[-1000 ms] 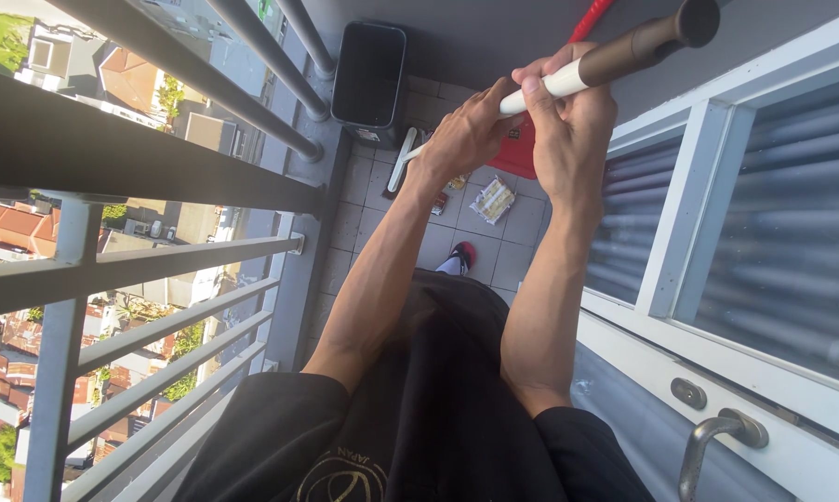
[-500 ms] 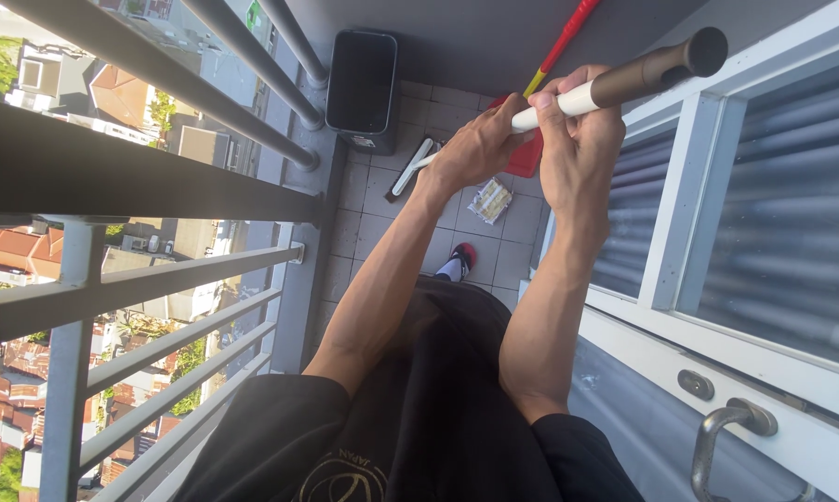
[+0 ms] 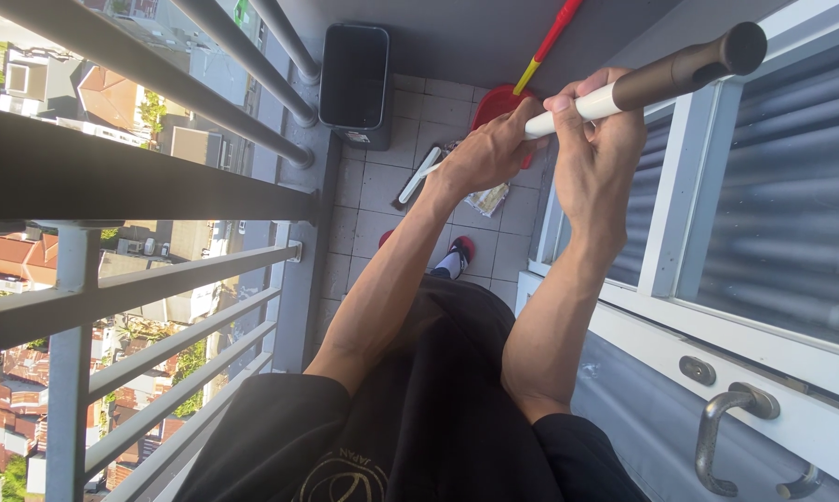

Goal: Assemble a cleaning mop and move a dustpan on a balcony.

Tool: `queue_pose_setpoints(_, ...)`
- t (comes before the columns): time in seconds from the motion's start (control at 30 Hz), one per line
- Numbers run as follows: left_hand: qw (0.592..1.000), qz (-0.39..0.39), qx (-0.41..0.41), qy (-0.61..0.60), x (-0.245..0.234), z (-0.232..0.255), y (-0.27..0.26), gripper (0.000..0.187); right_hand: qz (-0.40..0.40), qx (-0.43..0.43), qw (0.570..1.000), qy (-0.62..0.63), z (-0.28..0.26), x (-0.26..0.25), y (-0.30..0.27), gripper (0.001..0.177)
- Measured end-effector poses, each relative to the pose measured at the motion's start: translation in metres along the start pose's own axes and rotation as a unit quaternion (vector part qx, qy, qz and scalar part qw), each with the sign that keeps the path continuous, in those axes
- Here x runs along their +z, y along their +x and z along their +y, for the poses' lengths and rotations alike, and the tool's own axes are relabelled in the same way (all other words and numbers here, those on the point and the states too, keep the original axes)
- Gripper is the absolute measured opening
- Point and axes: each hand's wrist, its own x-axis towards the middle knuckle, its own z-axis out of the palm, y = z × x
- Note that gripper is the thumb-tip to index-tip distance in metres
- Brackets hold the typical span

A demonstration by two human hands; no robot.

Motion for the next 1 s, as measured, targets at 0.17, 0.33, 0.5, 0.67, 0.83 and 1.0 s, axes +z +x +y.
queue_pose_setpoints(0.17, 1.0, -0.019, -0.015, -0.016, 0.001, 0.007, 0.0, 0.033, -0.003, 0.002, 1.0, 0.008, -0.002, -0.005, -0.002, 0.019)
queue_pose_setpoints(0.33, 1.0, -0.015, 0.006, -0.021, 0.006, 0.004, 0.001, 0.032, 0.002, 0.002, 1.0, -0.003, -0.004, -0.008, -0.003, 0.021)
queue_pose_setpoints(0.5, 0.999, -0.032, -0.018, -0.023, 0.002, 0.007, 0.001, 0.033, -0.003, -0.004, 1.0, 0.004, -0.006, -0.007, 0.0, 0.019)
queue_pose_setpoints(0.67, 1.0, -0.015, 0.0, 0.002, -0.014, 0.019, -0.002, 0.035, -0.015, -0.026, 0.999, 0.023, -0.008, -0.003, 0.0, 0.017)
queue_pose_setpoints(0.83, 1.0, -0.018, -0.014, 0.005, -0.019, 0.018, -0.005, 0.033, -0.022, -0.068, 0.996, 0.047, -0.008, 0.002, 0.0, 0.016)
queue_pose_setpoints(1.0, 0.999, 0.018, -0.014, 0.025, -0.027, 0.019, -0.01, 0.026, -0.024, -0.056, 0.993, 0.101, -0.005, 0.009, 0.002, 0.016)
